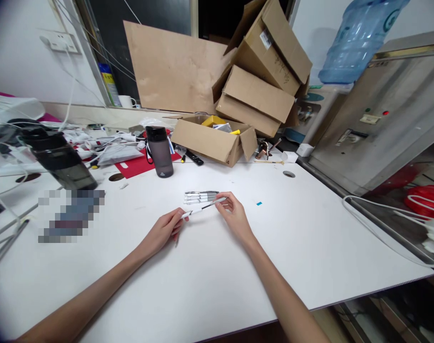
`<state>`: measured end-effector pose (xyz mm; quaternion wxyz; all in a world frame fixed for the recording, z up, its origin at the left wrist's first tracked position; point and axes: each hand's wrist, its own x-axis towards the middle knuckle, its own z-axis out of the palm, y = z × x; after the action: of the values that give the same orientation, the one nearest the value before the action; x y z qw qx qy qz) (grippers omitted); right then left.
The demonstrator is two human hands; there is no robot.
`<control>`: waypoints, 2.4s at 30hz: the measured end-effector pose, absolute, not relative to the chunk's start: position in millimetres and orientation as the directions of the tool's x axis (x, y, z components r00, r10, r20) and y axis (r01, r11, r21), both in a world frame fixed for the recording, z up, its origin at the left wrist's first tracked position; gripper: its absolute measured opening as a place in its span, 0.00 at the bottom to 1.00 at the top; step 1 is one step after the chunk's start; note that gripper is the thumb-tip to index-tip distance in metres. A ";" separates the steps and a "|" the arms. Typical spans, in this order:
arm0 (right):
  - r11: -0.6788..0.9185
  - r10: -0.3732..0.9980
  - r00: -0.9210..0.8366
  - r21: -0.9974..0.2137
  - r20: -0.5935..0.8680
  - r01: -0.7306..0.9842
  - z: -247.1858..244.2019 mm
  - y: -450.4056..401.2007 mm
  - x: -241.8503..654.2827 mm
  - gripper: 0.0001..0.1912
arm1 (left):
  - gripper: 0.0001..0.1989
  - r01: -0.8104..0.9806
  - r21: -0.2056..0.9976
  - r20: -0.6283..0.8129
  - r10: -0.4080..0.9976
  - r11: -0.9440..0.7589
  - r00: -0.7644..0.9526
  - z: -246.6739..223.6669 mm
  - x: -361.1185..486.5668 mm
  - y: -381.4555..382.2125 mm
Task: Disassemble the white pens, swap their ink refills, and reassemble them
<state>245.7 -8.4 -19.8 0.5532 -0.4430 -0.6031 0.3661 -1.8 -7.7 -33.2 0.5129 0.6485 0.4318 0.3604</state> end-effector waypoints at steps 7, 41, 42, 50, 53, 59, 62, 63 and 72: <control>0.306 0.946 0.071 -0.943 0.316 0.131 -22.1 -4.5 251.4 0.14 | 0.25 0.215 0.972 0.024 0.945 -0.099 0.327 -35.1 -4.6 -6.8; 0.183 0.983 -0.044 -0.969 0.178 0.166 -21.4 -10.7 248.9 0.22 | 0.25 0.226 0.966 0.043 0.940 -0.125 0.338 -31.7 -3.6 -8.5; 0.179 0.983 -0.060 -0.970 0.171 0.164 -22.0 -11.0 247.8 0.23 | 0.25 0.231 0.964 0.044 0.940 -0.128 0.339 -31.5 -3.5 -8.6; 0.181 0.980 -0.112 -0.969 0.164 0.166 -21.6 -14.4 241.2 0.22 | 0.24 0.236 0.963 0.041 0.936 -0.130 0.350 -29.9 -2.8 -10.4; 0.192 0.978 -0.109 -0.969 0.177 0.154 -21.0 -13.9 240.9 0.22 | 0.24 0.231 0.964 0.039 0.934 -0.129 0.356 -29.6 -2.8 -10.4; 0.194 0.981 -0.001 -0.969 0.196 0.151 -21.0 -8.4 247.2 0.24 | 0.24 0.188 0.975 0.044 0.936 -0.116 0.349 -31.0 -3.9 -8.4; 0.187 0.974 0.106 -0.973 0.202 0.135 -22.4 -4.5 253.8 0.25 | 0.24 0.177 0.978 0.045 0.938 -0.112 0.344 -30.5 -4.1 -8.1; 0.184 0.969 0.143 -0.974 0.202 0.133 -22.7 -3.5 256.1 0.25 | 0.24 0.176 0.978 0.048 0.939 -0.114 0.342 -30.1 -4.0 -8.2; 0.222 0.941 0.240 -0.971 0.237 0.088 -14.1 -3.6 261.8 0.25 | 0.25 0.172 0.979 0.048 0.936 -0.114 0.349 -30.7 -2.8 -7.6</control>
<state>261.8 -3.6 -14.1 0.5982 -0.5118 -0.5031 0.3565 -2.8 -7.6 -30.7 0.5086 0.6449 0.4293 0.3756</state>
